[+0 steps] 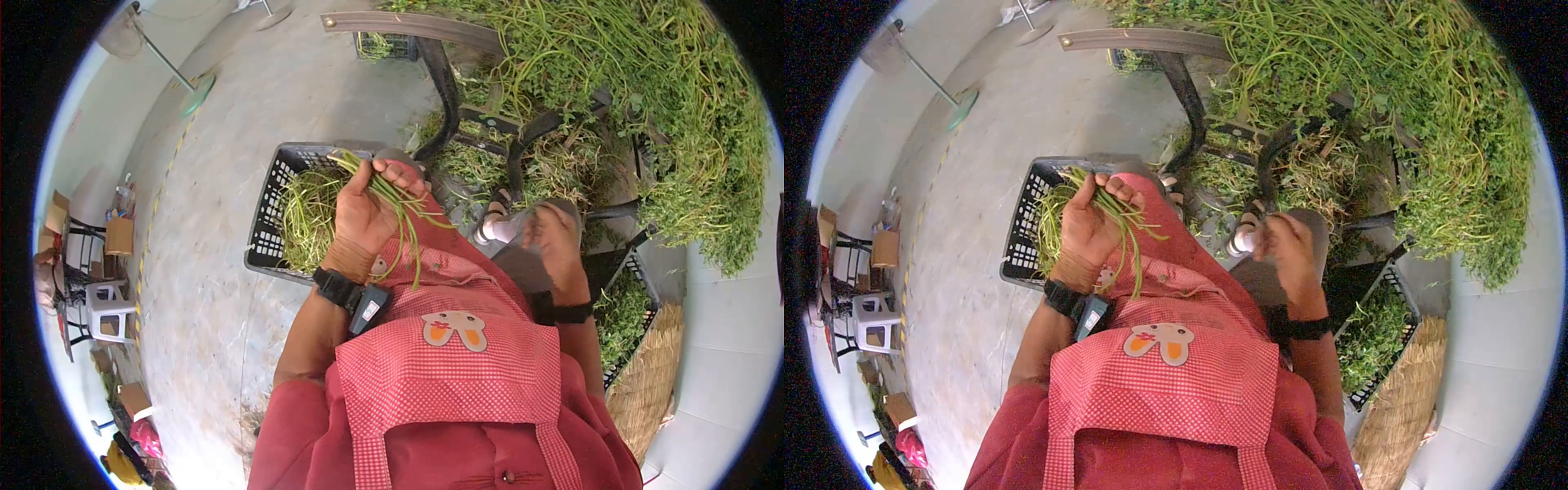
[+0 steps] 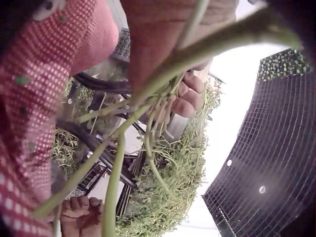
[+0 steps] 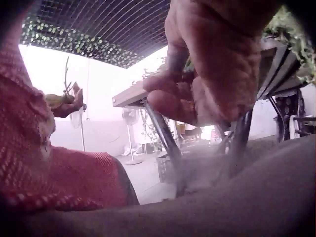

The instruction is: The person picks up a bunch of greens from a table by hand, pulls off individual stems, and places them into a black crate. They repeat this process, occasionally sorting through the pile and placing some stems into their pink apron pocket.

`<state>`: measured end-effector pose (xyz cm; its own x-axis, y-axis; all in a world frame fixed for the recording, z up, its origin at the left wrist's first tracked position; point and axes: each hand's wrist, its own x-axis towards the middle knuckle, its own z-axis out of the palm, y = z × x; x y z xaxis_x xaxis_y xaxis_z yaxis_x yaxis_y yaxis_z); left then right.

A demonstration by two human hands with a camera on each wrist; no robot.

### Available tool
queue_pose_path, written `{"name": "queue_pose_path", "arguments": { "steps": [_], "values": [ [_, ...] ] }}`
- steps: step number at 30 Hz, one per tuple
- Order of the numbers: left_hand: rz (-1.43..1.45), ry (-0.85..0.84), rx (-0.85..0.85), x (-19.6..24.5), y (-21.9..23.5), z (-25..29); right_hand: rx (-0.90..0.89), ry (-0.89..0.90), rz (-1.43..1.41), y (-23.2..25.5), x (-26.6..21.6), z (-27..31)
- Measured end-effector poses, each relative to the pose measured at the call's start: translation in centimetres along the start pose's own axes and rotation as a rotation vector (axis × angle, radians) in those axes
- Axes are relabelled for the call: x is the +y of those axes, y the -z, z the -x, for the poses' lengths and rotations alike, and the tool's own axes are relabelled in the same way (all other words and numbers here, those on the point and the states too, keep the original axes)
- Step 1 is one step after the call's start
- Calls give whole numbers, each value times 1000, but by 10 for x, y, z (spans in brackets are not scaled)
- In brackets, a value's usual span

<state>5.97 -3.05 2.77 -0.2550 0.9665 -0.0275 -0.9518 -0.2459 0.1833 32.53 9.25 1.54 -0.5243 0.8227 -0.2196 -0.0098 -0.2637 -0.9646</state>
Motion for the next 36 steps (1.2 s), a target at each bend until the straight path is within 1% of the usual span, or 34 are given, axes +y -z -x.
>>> {"name": "queue_pose_path", "arguments": {
  "steps": [1,2,3,4,6,8,10,12,13,14,15,16,18,20,22,23,25,26,28,31,33,34,36],
  "values": [
    [-27,12,-7,-1,0,0,92,1,-20,10,1,1],
    [-54,27,-17,-1,0,-1,90,2,-20,18,3,3],
    [-29,54,-85,0,5,-2,214,-3,-40,25,4,6],
    [-29,51,-86,-1,5,-3,337,-8,-59,35,8,8],
    [-75,44,-59,-3,4,-2,404,306,414,109,39,1],
    [-127,8,-89,-2,3,-1,564,288,-477,147,21,27],
    [-207,-23,-111,-2,3,-1,494,336,-731,211,25,56],
    [-224,-37,-95,-2,-1,1,733,476,-751,254,48,72],
    [-260,-32,-70,-2,-2,2,720,477,-753,271,57,74],
    [-297,-22,-40,-2,-2,3,580,395,-753,284,68,77],
    [-303,-30,-51,-3,-1,1,444,313,-752,290,75,78],
    [-309,-31,-53,-2,-2,2,442,315,-757,276,75,73],
    [-361,0,-37,-3,-7,2,346,183,-758,207,67,54],
    [-326,14,-49,-2,-12,3,728,85,-632,156,67,23],
    [-295,23,-59,3,-13,4,587,150,-167,130,81,7],
    [-290,16,-64,4,-11,4,590,147,-170,109,73,5],
    [-281,14,-68,5,-7,3,503,151,-20,70,49,10],
    [-284,15,-81,5,-5,2,507,149,-17,65,51,10],
    [-290,13,-97,8,-1,2,431,198,287,57,55,7],
    [-341,3,-75,16,3,2,447,184,294,52,51,8],
    [-498,-4,-62,41,4,-5,472,155,293,52,49,10],
    [-500,-1,-59,55,6,-8,488,129,294,51,49,10],
    [-710,-25,58,93,12,-12,470,132,304,61,57,5]
  ]
}}
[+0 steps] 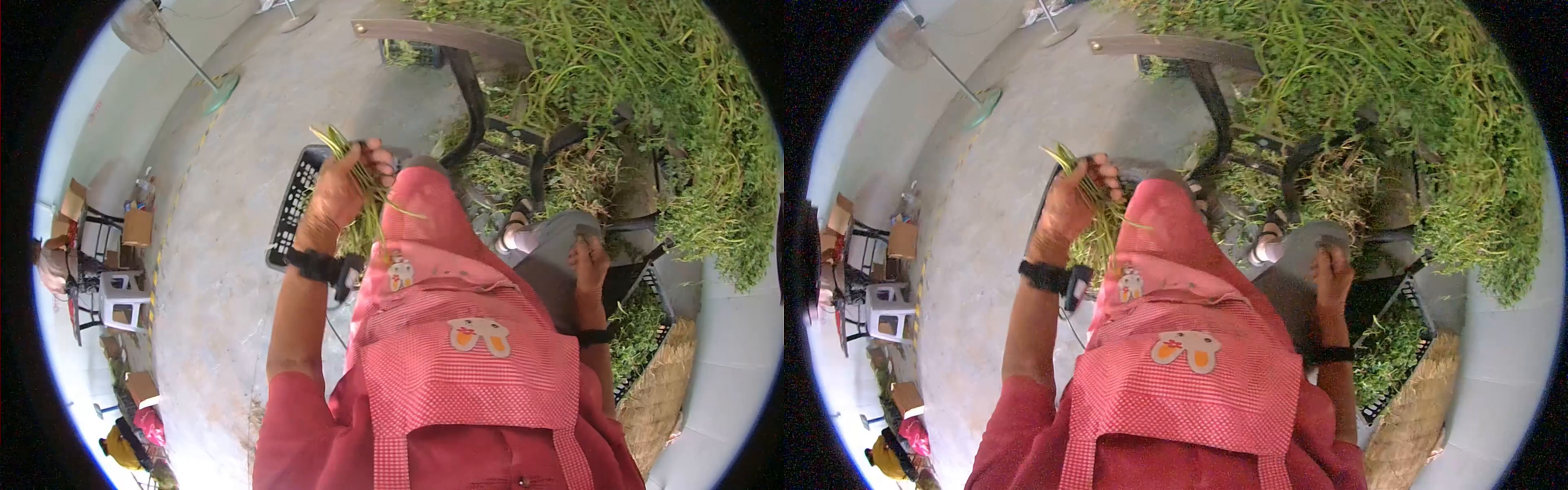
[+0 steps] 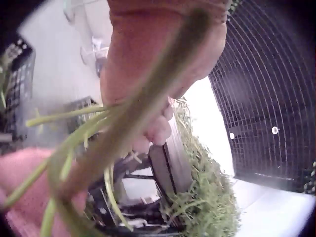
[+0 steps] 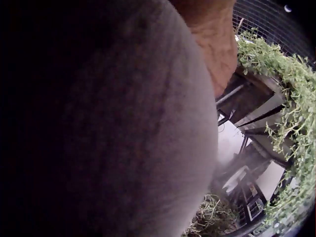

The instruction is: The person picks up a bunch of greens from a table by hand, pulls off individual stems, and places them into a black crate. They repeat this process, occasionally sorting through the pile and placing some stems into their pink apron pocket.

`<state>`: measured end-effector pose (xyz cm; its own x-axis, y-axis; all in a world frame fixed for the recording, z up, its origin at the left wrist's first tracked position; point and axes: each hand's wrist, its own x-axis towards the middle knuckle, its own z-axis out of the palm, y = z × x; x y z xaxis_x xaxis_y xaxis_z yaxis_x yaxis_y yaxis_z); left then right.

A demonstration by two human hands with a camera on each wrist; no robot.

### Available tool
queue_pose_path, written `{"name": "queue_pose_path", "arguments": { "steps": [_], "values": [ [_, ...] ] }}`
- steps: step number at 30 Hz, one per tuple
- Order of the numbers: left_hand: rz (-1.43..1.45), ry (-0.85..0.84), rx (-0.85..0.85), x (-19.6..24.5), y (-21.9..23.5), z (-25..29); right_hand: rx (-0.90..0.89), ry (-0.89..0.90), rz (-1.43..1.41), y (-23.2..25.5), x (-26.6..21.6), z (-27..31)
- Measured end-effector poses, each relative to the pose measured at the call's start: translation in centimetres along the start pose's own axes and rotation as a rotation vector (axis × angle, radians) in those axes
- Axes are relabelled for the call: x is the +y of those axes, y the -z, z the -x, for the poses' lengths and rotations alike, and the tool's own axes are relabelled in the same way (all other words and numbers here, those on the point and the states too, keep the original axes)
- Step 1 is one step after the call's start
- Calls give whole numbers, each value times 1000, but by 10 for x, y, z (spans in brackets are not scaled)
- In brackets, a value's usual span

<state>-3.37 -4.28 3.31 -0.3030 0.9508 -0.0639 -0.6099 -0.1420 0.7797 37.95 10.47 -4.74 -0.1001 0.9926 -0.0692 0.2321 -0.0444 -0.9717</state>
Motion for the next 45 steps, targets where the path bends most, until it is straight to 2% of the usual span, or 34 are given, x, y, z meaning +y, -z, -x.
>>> {"name": "queue_pose_path", "arguments": {
  "steps": [3,4,6,7,9,10,11,12,14,15,16,17,18,20,23,25,27,28,30,34,35,36,38,42,44,45],
  "values": [
    [-181,65,79,44,47,-6,-39,24,28,2,12,0],
    [-185,67,83,60,60,-6,-40,65,55,3,9,-1],
    [-352,178,62,88,84,-4,-16,33,52,2,4,4],
    [-353,180,64,93,91,-5,-15,34,45,2,4,3],
    [-807,286,455,98,108,-5,-16,31,41,2,3,5],
    [-807,286,458,94,139,-1,-16,26,31,2,1,5],
    [-1252,288,482,84,184,2,-14,21,19,1,1,4],
    [-1701,281,488,78,208,3,-13,17,15,0,2,4],
    [-1446,207,517,53,193,21,0,48,52,2,4,4],
    [-1236,474,442,54,178,16,25,42,54,1,11,3],
    [-1124,407,501,43,129,26,45,93,106,1,21,0],
    [-978,502,504,28,142,15,69,145,161,6,23,-1],
    [-884,438,470,15,140,15,109,144,167,8,16,1],
    [-741,417,353,3,120,7,-46,150,195,2,-3,4],
    [-591,360,225,-5,87,-15,-39,94,155,0,-5,7],
    [-534,322,179,-4,40,-29,-32,113,141,-2,-9,12],
    [-419,309,107,-2,17,-43,-16,175,176,-2,-9,13],
    [-418,306,96,-2,11,-46,-6,179,178,0,-8,12],
    [-590,164,119,4,-5,-42,-38,113,127,1,-7,13],
    [-576,106,25,12,-17,-26,-31,159,124,1,-7,19],
    [-567,95,66,12,-25,-22,-44,149,201,2,-7,21],
    [-594,59,92,6,-12,-25,-52,147,278,4,-9,18],
    [-773,30,216,12,-54,-15,-62,163,242,4,-13,18],
    [-844,-95,139,20,-65,-26,-163,133,147,-1,-38,11],
    [-934,-232,127,29,-88,-24,-175,161,127,-2,-79,1],
    [-869,-207,121,35,-107,-19,-159,259,202,-1,-93,-9]
  ]
}}
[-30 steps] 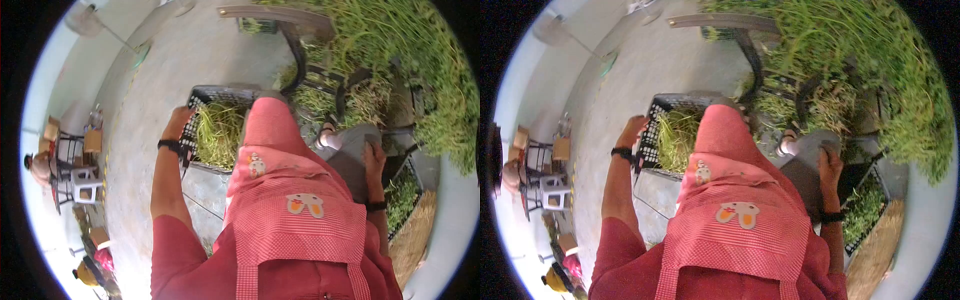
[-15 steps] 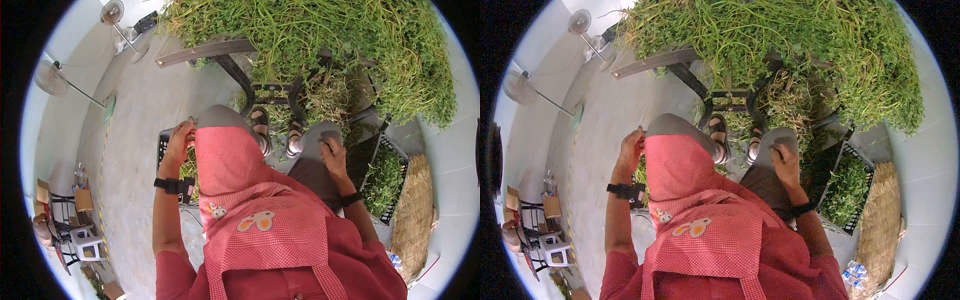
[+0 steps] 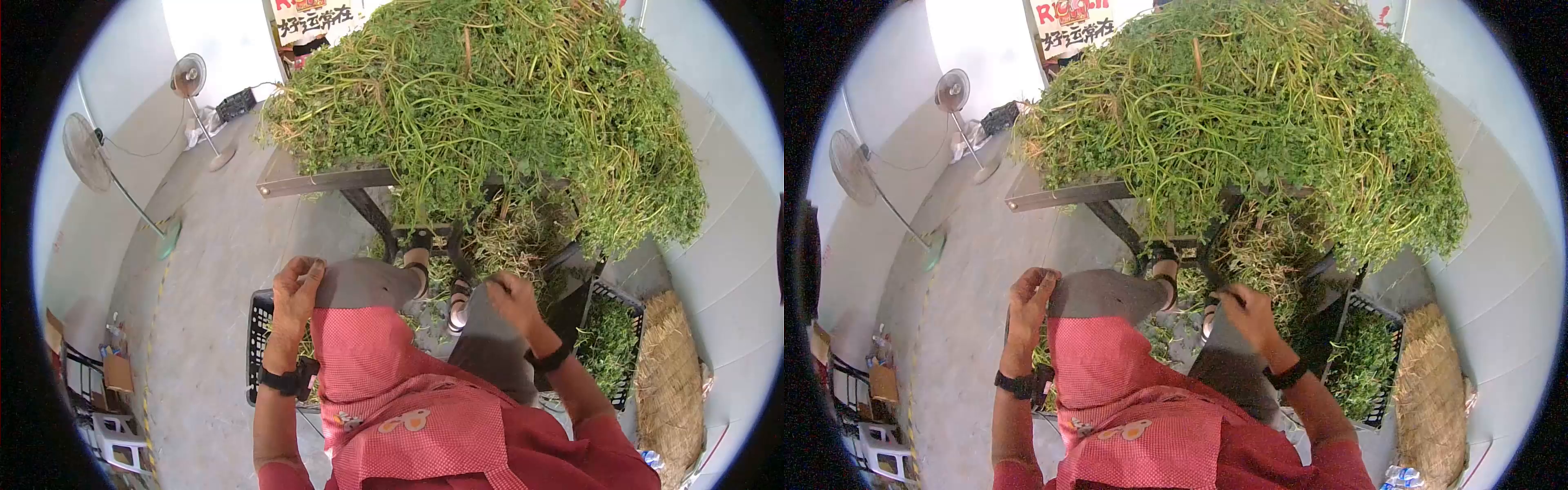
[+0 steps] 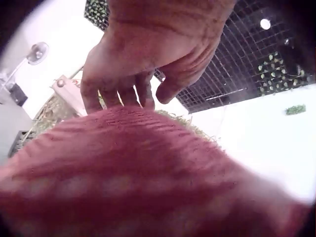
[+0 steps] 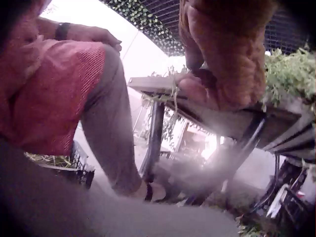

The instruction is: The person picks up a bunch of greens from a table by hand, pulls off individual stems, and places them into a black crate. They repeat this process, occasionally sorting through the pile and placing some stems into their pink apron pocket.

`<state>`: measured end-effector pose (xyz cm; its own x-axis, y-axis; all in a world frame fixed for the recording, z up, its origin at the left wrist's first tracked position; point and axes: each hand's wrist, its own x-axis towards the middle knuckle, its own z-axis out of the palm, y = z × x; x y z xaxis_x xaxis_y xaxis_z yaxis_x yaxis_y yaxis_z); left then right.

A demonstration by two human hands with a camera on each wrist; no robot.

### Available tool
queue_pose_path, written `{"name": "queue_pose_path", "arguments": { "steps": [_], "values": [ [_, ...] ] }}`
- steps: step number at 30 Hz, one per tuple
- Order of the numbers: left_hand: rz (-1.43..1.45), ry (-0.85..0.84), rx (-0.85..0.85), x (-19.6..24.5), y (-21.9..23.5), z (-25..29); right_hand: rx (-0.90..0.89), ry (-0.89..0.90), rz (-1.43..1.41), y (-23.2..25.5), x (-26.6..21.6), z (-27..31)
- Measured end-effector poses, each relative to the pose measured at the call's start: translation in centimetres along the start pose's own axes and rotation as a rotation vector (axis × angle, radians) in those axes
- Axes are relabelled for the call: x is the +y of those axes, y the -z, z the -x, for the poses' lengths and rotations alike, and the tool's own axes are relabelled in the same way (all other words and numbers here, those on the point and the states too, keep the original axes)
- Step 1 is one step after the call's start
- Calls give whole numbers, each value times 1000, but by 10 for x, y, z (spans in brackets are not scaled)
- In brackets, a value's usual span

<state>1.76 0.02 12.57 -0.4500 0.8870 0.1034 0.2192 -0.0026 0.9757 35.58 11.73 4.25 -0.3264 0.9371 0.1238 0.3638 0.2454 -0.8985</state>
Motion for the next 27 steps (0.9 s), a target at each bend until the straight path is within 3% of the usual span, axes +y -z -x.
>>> {"name": "queue_pose_path", "arguments": {
  "steps": [4,7,9,13,17,19,22,27],
  "values": [
    [111,-141,-71,8,-17,-5,33,141,56,21,-66,-46],
    [253,-133,-127,6,-39,-14,118,187,94,24,-97,-81],
    [459,-66,-176,3,-57,-19,183,458,195,24,-107,-100],
    [574,26,-251,1,-96,-30,168,578,151,17,-127,-122],
    [673,173,-322,-10,-127,-36,122,587,409,8,-132,-136],
    [720,250,-349,-19,-136,-36,226,611,656,-1,-134,-138],
    [767,293,-371,-30,-141,-36,278,612,788,-7,-119,-151],
    [812,350,-413,-21,-137,-49,310,593,630,-10,-109,-122]
  ]
}}
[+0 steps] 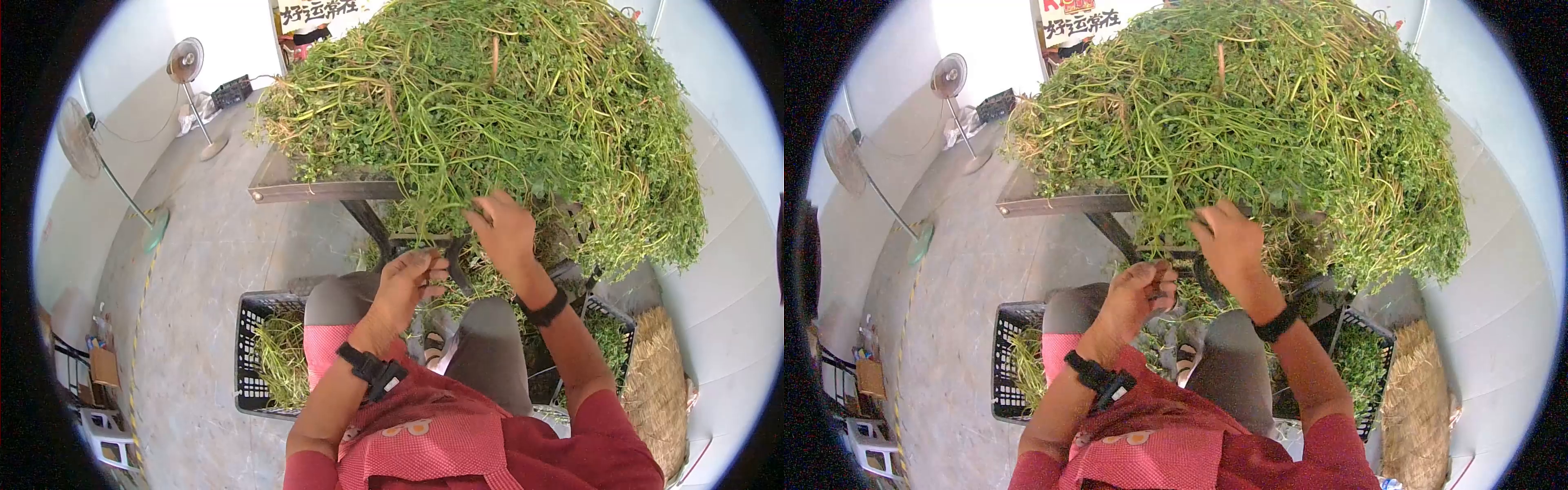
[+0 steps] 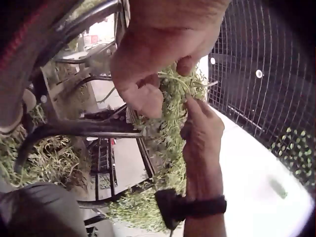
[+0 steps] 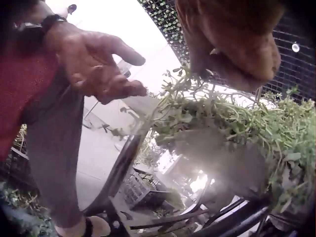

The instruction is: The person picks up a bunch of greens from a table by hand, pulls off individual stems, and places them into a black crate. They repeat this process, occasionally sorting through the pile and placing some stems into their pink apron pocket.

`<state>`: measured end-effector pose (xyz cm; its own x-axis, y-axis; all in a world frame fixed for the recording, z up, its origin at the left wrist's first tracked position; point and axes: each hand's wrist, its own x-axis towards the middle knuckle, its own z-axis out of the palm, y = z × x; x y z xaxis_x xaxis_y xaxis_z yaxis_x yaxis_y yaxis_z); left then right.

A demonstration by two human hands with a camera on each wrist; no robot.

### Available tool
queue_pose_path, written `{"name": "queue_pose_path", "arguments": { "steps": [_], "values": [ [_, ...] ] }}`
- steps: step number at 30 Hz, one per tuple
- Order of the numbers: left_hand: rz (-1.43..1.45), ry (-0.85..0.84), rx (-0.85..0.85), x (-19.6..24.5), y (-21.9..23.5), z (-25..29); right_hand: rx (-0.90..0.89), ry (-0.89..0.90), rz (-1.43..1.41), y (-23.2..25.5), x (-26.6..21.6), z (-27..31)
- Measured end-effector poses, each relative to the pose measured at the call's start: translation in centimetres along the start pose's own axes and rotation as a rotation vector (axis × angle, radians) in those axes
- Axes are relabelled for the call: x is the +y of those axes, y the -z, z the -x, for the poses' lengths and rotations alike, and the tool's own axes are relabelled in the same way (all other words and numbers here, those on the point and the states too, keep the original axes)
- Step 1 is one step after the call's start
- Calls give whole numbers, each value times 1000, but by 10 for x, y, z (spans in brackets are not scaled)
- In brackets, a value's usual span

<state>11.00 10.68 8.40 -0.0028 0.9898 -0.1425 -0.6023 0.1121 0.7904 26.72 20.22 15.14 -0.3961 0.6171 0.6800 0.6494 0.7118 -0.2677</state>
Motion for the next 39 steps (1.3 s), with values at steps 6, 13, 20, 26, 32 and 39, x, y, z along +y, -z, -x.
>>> {"name": "queue_pose_path", "arguments": {
  "steps": [6,13,20,26,32,39],
  "values": [
    [370,150,-159,18,-6,-27,-140,-99,-232,9,-6,27],
    [600,113,-41,-5,11,-53,-317,-26,-307,-10,2,30],
    [313,-143,36,2,-1,-26,-60,-308,-493,11,1,-11],
    [-10,-247,44,-17,2,-19,-131,-129,-548,3,-25,1],
    [-207,-422,-68,-57,21,-22,-268,-212,-507,0,-30,10],
    [-87,-302,-20,-35,-1,-17,-129,-178,-338,14,-36,-9]
  ]
}}
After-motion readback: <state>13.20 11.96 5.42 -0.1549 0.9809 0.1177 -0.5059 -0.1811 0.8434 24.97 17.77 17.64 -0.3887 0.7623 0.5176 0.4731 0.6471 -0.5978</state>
